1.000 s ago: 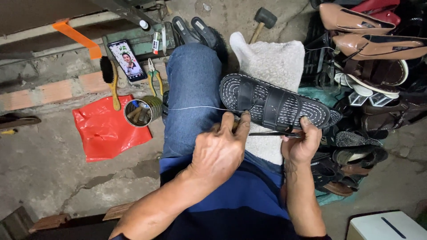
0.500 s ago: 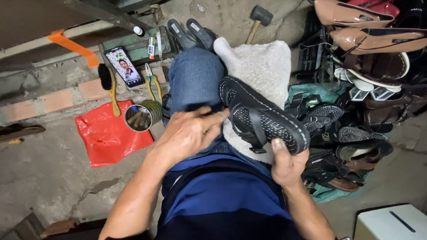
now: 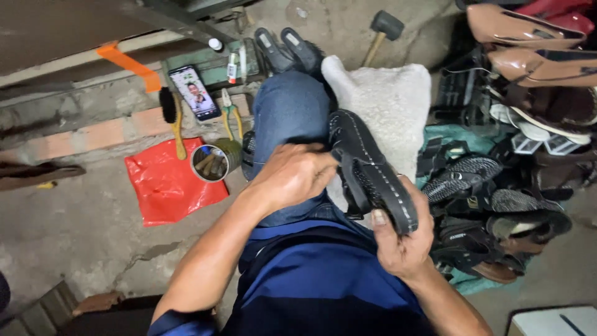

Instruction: Hand-sewing the strap of a black sandal to its sole using a needle and white thread.

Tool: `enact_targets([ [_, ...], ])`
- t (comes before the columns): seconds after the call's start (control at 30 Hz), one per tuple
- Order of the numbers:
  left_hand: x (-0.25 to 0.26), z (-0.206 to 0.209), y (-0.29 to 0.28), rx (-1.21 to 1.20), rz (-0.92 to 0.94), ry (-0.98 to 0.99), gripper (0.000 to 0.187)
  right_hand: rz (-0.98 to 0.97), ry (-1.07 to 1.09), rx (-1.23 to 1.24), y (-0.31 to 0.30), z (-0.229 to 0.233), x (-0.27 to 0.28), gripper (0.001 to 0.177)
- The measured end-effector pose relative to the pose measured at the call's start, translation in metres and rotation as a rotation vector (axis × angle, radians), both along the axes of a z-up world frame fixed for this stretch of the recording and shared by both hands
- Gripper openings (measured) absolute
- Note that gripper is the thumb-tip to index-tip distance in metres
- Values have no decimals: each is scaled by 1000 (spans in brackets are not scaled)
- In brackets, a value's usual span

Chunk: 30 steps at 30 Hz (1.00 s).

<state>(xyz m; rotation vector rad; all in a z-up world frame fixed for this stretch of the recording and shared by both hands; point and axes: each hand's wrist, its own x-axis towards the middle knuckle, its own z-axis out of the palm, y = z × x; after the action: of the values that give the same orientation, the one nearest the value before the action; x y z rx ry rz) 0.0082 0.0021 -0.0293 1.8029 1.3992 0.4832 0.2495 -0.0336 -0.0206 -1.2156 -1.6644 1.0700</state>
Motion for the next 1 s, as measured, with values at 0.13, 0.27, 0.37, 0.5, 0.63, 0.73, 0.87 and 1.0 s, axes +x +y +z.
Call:
enact_targets([
  [0.13, -10, -10, -8, -108, -30, 45, 24, 58, -117, 4, -3, -4, -2, 62],
  [0.27, -24, -8, -22, 82, 11, 15, 14, 256, -91, -3, 8, -6, 11, 80],
  [0.37, -29, -7, -27, 176, 30, 21, 9, 185, -91, 65, 25, -12, 43, 44],
  [0.5, -21, -2, -28, 273, 69, 234, 8, -100, -621, 100, 67, 10, 62, 13],
  [0.63, -20, -6, -27, 135, 28, 275, 10, -56, -674, 309, 68, 8, 38, 10],
  [0.73, -23, -5, -22, 66, -36, 247, 10, 79, -548, 387, 61, -1, 2, 19],
  [0.87, -34, -16, -26, 13, 24, 144, 12, 178, -477, 405, 57, -17, -23, 12],
  [1.0, -33, -20, -26, 40, 110, 119, 17, 277, -361, 227, 53, -2, -21, 3],
])
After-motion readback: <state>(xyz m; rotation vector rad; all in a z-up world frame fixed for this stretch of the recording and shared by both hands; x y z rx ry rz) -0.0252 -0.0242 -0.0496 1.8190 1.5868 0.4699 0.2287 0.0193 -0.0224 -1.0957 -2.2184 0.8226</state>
